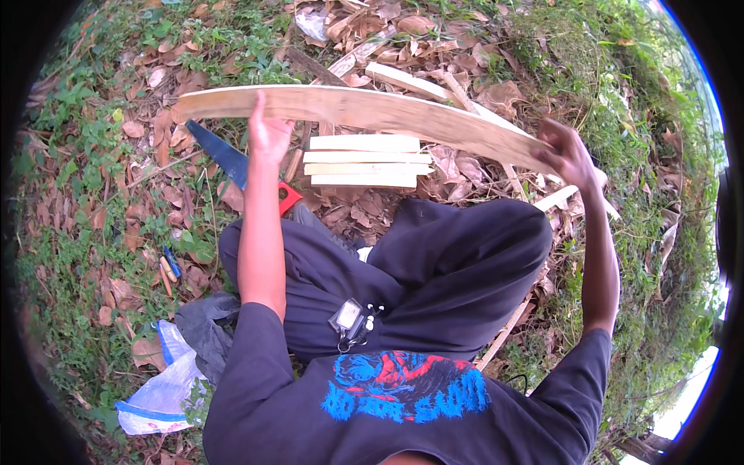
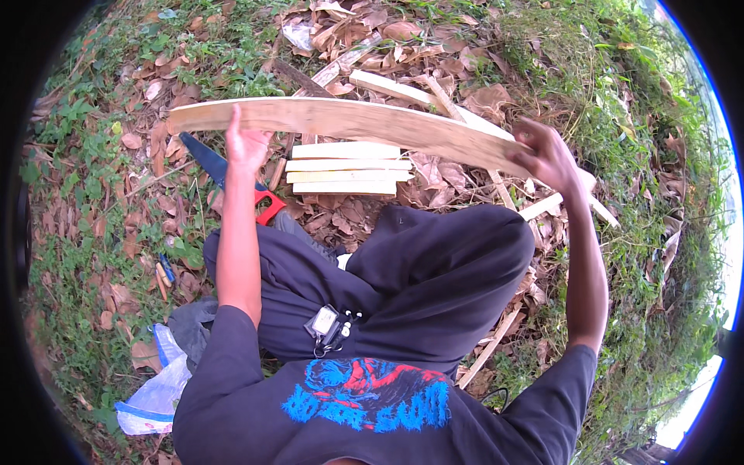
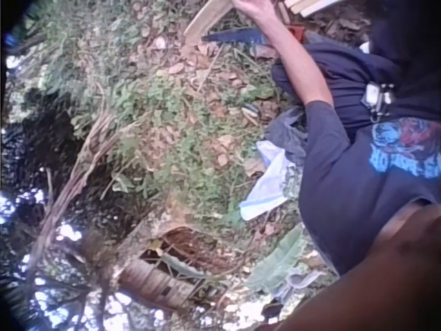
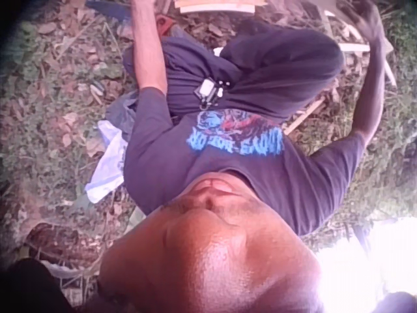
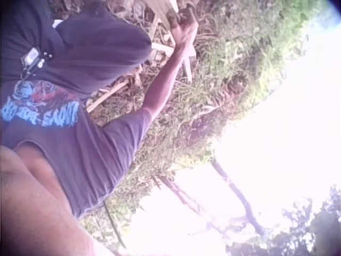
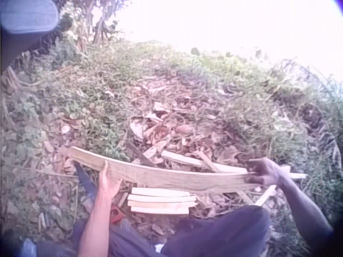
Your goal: The person sits on the ground and uses a hand saw to cut thin wooden strips. They align the strips, saw them to length, and stack the cut pieces into a pile.
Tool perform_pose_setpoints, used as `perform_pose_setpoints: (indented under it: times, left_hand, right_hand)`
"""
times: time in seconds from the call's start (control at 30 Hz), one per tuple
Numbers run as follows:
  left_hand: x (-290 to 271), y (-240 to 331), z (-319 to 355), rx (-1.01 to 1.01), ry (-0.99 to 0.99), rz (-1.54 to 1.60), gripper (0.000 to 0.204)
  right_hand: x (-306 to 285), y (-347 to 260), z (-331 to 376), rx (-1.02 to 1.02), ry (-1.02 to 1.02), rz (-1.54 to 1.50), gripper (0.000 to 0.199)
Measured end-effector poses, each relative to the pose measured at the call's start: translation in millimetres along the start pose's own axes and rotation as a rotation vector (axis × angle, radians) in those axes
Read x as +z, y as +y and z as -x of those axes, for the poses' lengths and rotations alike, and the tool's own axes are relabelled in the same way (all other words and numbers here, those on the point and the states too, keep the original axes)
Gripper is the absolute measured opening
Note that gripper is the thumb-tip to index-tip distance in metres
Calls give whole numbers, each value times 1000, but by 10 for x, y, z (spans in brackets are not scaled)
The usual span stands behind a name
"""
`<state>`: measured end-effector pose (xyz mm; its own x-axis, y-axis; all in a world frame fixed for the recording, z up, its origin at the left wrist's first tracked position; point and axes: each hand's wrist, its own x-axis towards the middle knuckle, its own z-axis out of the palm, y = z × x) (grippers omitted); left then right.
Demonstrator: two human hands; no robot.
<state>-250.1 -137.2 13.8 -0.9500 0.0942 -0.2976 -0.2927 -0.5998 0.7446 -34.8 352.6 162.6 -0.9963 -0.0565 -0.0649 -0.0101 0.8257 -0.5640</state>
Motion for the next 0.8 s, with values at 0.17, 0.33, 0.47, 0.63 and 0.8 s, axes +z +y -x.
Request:
perform_pose_setpoints:
  times: [0.17,0.33,0.47,0.63,0.8]
  left_hand:
    - [-863,670,-480,197,230,207,43]
    - [-1578,1084,-784,292,532,166,41]
    - [-1833,1013,-883,317,535,102,50]
    - [-2032,915,-1051,279,620,48,37]
    - [-2028,956,-995,49,683,9,38]
  right_hand:
    - [653,-377,-1439,-247,-35,87,40]
    - [1569,-646,-2219,-179,-179,102,37]
    - [2198,-432,-2210,-161,-104,40,34]
    - [2784,-132,-2060,-173,148,60,33]
    - [2958,-50,-2001,-144,219,-22,42]
